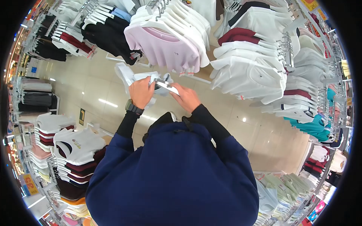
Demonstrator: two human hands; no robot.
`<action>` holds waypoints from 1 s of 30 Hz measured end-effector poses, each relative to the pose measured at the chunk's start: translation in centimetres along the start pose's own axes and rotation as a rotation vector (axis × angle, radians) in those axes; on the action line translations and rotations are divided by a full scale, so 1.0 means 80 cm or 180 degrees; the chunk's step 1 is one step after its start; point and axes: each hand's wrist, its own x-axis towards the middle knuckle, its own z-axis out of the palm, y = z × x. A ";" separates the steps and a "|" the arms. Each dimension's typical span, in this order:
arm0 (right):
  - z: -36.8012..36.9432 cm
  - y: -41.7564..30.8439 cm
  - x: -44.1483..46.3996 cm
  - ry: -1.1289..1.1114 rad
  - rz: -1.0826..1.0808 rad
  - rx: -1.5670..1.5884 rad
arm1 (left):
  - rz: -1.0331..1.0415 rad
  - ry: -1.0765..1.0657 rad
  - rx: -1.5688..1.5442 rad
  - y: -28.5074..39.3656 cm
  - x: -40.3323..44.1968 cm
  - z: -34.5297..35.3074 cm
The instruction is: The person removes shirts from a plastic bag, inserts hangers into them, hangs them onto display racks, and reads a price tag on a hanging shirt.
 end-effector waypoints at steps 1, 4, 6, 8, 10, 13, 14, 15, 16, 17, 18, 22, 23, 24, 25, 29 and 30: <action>0.000 0.000 0.007 -0.0003 -0.0097 0.0016 | 0.0124 0.0110 -0.0116 0.000 0.000 -0.007; -0.014 0.006 0.021 -0.0220 -0.0308 0.0173 | 0.0442 0.0116 -0.0533 -0.010 -0.002 -0.035; -0.030 0.011 0.025 -0.0342 -0.0444 0.0167 | 0.0604 -0.0294 -0.0901 -0.013 0.000 -0.057; -0.051 0.002 0.029 -0.0388 -0.0469 0.0118 | 0.1085 -0.0427 -0.0901 -0.012 0.001 -0.068; -0.055 0.002 0.033 -0.0268 -0.0614 0.0200 | 0.1320 -0.0612 -0.0743 -0.012 0.002 -0.065; -0.059 -0.002 0.030 -0.0603 -0.0407 -0.0161 | 0.1374 -0.0912 -0.0477 -0.015 0.009 -0.053; -0.059 -0.002 0.027 -0.0595 -0.0371 -0.0145 | 0.1442 -0.0974 -0.0541 -0.014 0.013 -0.052; -0.058 -0.001 0.023 -0.0588 -0.0333 -0.0130 | 0.1508 -0.1037 -0.0608 -0.012 0.015 -0.051; -0.056 0.000 0.020 -0.0583 -0.0296 -0.0113 | 0.1519 -0.1107 -0.0575 -0.009 0.017 -0.050; -0.053 0.004 0.017 -0.0407 -0.0444 -0.0067 | 0.1527 -0.1181 -0.0541 -0.005 0.018 -0.051; -0.047 0.009 0.013 -0.0233 -0.0588 -0.0019 | 0.1531 -0.1260 -0.0505 -0.002 0.018 -0.050; -0.035 -0.003 0.007 0.1682 -0.1243 -0.0776 | 0.1471 -0.1056 -0.0937 0.002 0.018 -0.050; -0.018 0.008 -0.015 0.1700 -0.1386 -0.0737 | 0.1434 -0.0966 -0.0892 0.003 0.017 -0.054; 0.013 0.029 -0.051 0.1709 -0.1534 -0.0698 | 0.1390 -0.0870 -0.0853 0.005 0.015 -0.059; 0.018 0.022 -0.063 0.1706 -0.1689 -0.0658 | 0.1411 -0.0805 -0.0863 0.007 0.013 -0.063; 0.051 0.020 -0.042 0.0939 0.0883 0.0317 | 0.1449 -0.0891 -0.0758 0.016 0.006 -0.082; 0.072 0.048 -0.013 0.1107 0.1099 0.0439 | 0.1447 -0.0992 -0.0697 0.018 0.003 -0.087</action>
